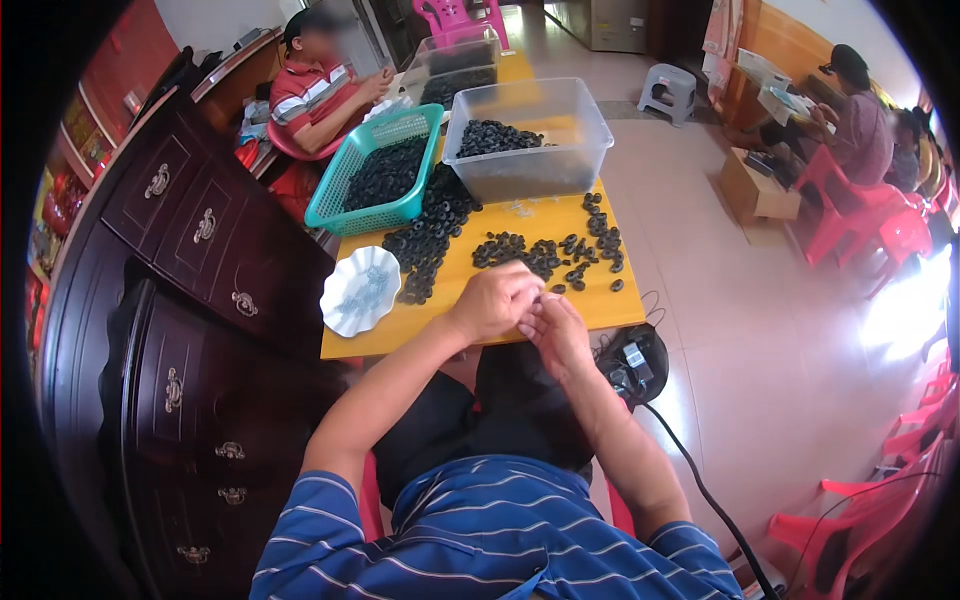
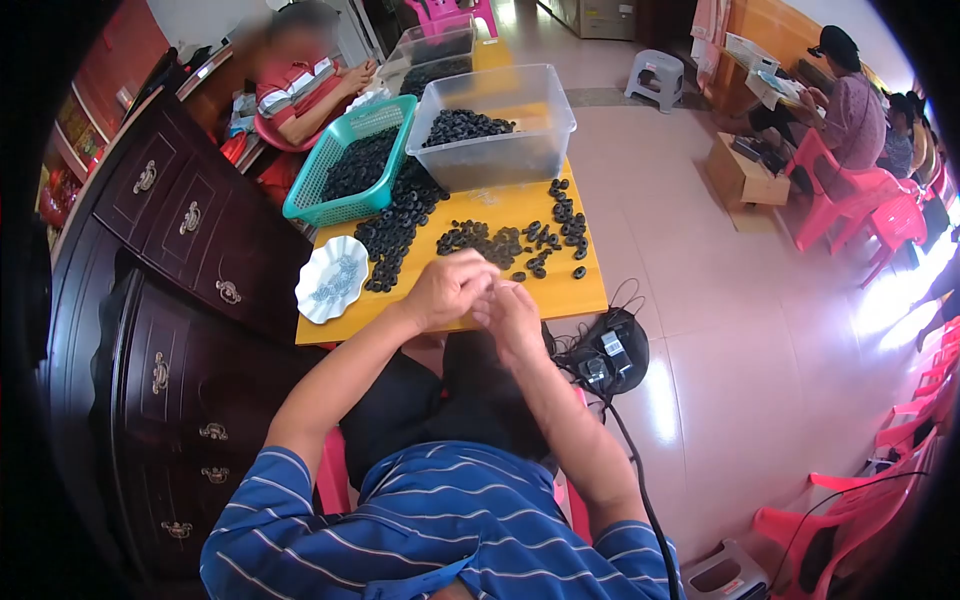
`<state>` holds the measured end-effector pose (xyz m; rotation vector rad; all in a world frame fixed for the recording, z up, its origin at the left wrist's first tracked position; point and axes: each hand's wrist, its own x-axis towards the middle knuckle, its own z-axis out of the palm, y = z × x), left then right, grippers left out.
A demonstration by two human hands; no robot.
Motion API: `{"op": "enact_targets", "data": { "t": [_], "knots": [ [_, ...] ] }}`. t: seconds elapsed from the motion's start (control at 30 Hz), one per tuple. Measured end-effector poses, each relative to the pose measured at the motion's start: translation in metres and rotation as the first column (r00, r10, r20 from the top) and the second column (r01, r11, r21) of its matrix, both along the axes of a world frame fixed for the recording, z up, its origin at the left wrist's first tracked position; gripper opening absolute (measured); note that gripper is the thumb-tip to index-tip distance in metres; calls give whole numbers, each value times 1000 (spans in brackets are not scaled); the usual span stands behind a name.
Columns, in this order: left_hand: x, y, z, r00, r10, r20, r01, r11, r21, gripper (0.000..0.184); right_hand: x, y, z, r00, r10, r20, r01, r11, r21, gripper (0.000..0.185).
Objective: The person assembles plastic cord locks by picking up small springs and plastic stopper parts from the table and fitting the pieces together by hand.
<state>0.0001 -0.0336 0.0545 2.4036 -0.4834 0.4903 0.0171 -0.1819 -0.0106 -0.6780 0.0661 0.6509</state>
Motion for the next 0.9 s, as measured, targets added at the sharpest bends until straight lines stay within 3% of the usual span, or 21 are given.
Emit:
{"op": "enact_targets", "data": {
  "t": [0.1, 0.2, 0.4, 0.47, 0.57, 0.9],
  "knots": [
    [42, 11, 2, 990, 139, 35, -139, 990, -6, 18, -4, -1, 7, 1000, 16, 9, -16, 999, -30, 18],
    [87, 21, -4, 963, 256, 90, -269, 942, 201, 26, -8, 0, 12, 998, 66, -10, -67, 996, -59, 16],
    [155, 17, -24, 957, 290, 13, -274, 890, 365, 29, -10, -1, 11, 996, 91, -12, -92, 994, -52, 17],
    [170, 13, -28, 943, 334, -14, -281, 813, 510, 25, -11, -1, 10, 996, 93, -16, -93, 995, -46, 17],
    [185, 9, -31, 944, 330, -25, -256, 774, 579, 27, -11, 1, 9, 993, 114, 14, -113, 992, -50, 17],
    [196, 4, -43, 953, 304, -7, -234, 748, 621, 22, -12, 1, 18, 992, 123, 40, -120, 989, -84, 19]
  ]
}}
